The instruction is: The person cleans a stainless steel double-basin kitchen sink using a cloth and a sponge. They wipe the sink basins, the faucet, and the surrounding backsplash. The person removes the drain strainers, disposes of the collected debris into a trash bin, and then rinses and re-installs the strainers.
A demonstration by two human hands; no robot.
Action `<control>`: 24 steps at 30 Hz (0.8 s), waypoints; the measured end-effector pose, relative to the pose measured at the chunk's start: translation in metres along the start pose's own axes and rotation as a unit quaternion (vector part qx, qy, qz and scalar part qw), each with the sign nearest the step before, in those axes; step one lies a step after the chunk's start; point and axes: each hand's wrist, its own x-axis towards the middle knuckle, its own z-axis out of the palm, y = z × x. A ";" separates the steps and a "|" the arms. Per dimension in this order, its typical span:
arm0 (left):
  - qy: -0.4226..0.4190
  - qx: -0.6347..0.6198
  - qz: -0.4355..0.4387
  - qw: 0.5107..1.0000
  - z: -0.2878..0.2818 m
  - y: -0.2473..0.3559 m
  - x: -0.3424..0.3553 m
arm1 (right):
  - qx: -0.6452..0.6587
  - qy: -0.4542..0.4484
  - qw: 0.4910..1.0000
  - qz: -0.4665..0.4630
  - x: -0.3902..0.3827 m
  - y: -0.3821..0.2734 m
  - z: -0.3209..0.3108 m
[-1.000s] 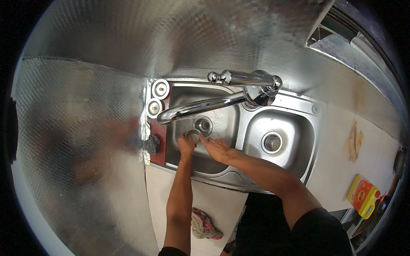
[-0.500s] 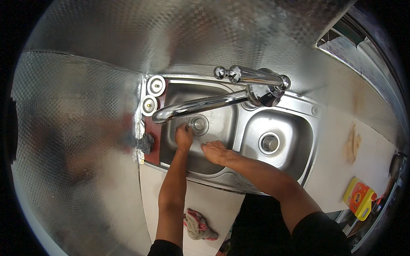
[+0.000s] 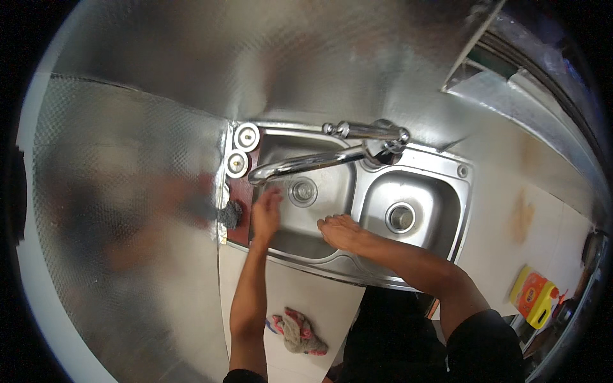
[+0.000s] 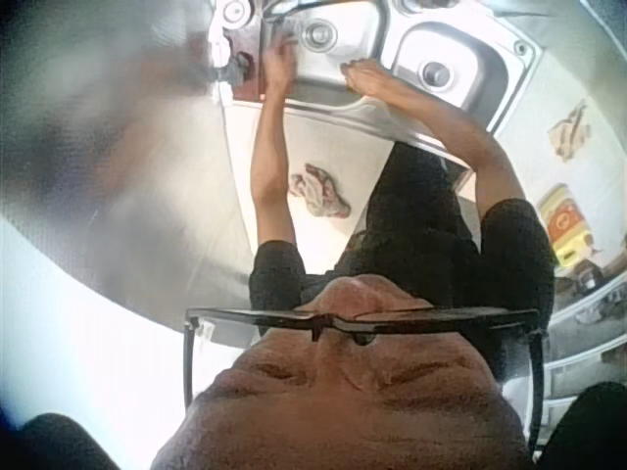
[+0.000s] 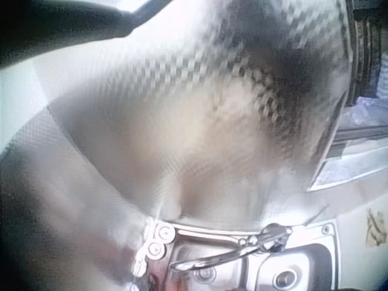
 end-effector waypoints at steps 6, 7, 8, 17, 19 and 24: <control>0.083 -0.117 0.260 0.955 -0.092 0.228 -0.019 | -0.035 -0.010 0.999 -0.007 0.004 -0.001 0.000; 0.079 -0.032 0.385 0.919 -0.089 0.252 -0.014 | -0.043 -0.013 0.999 0.010 0.008 -0.004 -0.002; 0.059 0.063 0.443 0.892 -0.085 0.279 -0.016 | -0.048 -0.021 0.998 0.025 0.013 -0.007 -0.003; 0.019 0.378 0.443 0.813 -0.065 0.297 -0.012 | 0.299 0.165 0.934 0.103 -0.040 -0.012 -0.027; 0.020 0.353 0.426 0.833 -0.070 0.277 -0.021 | 0.563 0.195 0.790 0.145 -0.077 -0.020 -0.038; 0.145 0.063 0.234 0.959 -0.086 0.215 -0.095 | 0.534 0.233 0.766 0.270 -0.160 0.043 -0.027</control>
